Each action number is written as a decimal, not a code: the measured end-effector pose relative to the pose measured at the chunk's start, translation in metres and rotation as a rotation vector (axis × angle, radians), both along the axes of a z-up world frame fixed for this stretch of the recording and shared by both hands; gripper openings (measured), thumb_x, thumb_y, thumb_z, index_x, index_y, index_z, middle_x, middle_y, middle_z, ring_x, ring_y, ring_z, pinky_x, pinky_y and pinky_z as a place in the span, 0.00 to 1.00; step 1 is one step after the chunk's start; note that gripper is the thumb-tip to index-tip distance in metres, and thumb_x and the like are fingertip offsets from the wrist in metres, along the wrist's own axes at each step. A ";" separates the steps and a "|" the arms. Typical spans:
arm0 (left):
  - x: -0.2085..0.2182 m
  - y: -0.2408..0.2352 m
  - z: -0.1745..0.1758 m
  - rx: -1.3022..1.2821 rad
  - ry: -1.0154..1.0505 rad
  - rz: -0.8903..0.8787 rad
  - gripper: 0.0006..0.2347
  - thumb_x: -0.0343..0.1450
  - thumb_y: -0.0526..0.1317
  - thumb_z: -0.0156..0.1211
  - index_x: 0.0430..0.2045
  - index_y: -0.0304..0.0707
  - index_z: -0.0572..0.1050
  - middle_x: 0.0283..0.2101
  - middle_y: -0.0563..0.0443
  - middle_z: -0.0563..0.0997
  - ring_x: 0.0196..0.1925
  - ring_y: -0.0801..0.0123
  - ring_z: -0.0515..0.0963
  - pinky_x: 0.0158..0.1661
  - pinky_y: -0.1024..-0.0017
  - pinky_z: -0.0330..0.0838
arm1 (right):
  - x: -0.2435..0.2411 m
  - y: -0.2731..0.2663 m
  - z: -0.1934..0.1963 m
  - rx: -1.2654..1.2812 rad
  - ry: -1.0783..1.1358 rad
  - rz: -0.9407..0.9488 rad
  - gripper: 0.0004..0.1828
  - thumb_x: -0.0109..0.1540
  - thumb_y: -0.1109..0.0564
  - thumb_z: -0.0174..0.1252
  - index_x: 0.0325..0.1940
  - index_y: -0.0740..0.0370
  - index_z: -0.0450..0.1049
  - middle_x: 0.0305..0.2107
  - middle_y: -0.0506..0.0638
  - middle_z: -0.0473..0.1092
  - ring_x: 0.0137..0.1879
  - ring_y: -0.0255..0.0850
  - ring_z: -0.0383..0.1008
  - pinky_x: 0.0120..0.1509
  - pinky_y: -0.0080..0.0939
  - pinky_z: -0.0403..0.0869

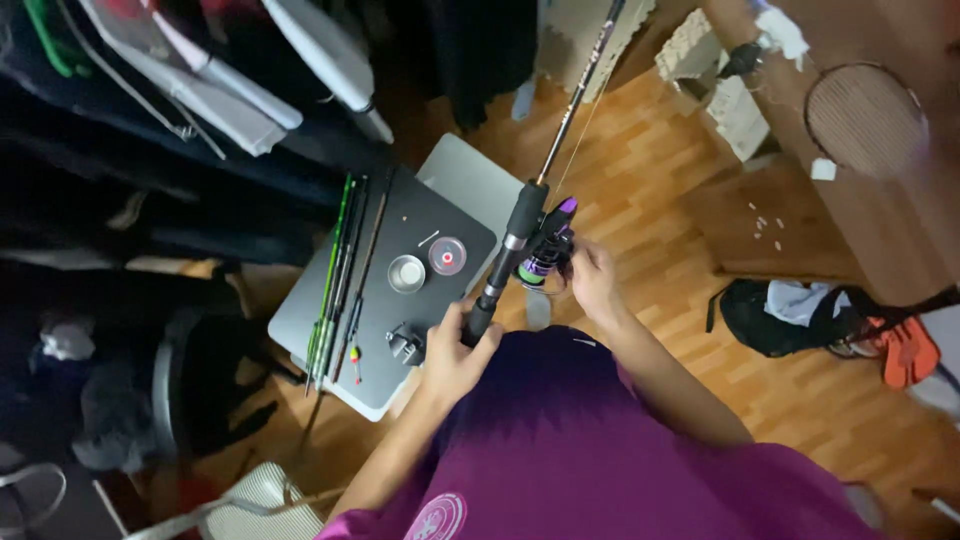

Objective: The person assembles a fishing rod by attaching a reel and threading the line through the guides. They then attach a swivel and a lure to the line. Finally, they hang the assembled rod on a hanger in a closet.

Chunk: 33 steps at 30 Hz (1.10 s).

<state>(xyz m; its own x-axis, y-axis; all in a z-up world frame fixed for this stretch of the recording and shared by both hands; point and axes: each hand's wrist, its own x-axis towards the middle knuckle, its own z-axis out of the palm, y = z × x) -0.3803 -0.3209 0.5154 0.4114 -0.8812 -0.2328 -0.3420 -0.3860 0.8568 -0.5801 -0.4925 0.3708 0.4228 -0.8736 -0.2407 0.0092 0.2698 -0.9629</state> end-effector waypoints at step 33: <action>-0.161 0.091 -0.104 -0.201 0.204 0.014 0.08 0.77 0.41 0.56 0.38 0.34 0.75 0.22 0.58 0.73 0.24 0.77 0.72 0.27 0.75 0.68 | -0.155 0.078 -0.085 0.061 0.141 -0.141 0.15 0.70 0.56 0.49 0.33 0.65 0.74 0.20 0.41 0.65 0.25 0.30 0.62 0.27 0.34 0.61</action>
<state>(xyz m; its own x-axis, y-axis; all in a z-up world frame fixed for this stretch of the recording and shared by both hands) -0.5414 -0.2298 0.4118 0.3861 -0.9127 -0.1336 -0.1506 -0.2052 0.9671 -0.7349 -0.4145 0.2860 0.2559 -0.9038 -0.3431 -0.0826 0.3332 -0.9392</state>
